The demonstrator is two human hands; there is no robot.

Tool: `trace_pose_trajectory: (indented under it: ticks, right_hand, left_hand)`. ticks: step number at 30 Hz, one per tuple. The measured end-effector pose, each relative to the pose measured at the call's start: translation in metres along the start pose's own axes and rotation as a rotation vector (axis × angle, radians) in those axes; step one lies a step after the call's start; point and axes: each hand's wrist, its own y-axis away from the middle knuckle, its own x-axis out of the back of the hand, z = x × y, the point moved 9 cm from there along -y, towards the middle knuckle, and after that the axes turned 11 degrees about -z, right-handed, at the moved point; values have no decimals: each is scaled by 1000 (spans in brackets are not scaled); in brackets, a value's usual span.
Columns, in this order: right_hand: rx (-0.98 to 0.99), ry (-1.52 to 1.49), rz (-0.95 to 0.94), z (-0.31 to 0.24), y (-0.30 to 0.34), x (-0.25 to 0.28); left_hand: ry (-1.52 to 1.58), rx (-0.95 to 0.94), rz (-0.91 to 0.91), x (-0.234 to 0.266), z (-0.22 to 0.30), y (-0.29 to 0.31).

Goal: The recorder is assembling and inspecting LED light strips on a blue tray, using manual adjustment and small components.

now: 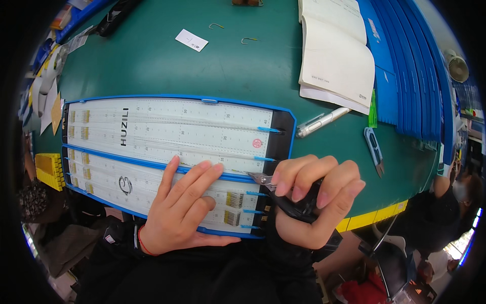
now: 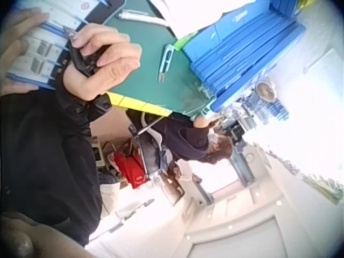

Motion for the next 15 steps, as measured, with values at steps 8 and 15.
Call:
trace_pose_trajectory:
  ticks: [8, 15]
  right_hand:
    - [-20, 43, -9, 1, -1, -4]
    - [-36, 53, -78, 2, -2, -5]
  left_hand:
    - [-1, 1, 8, 0, 0, 0]
    - [47, 20, 25, 0, -2, 0]
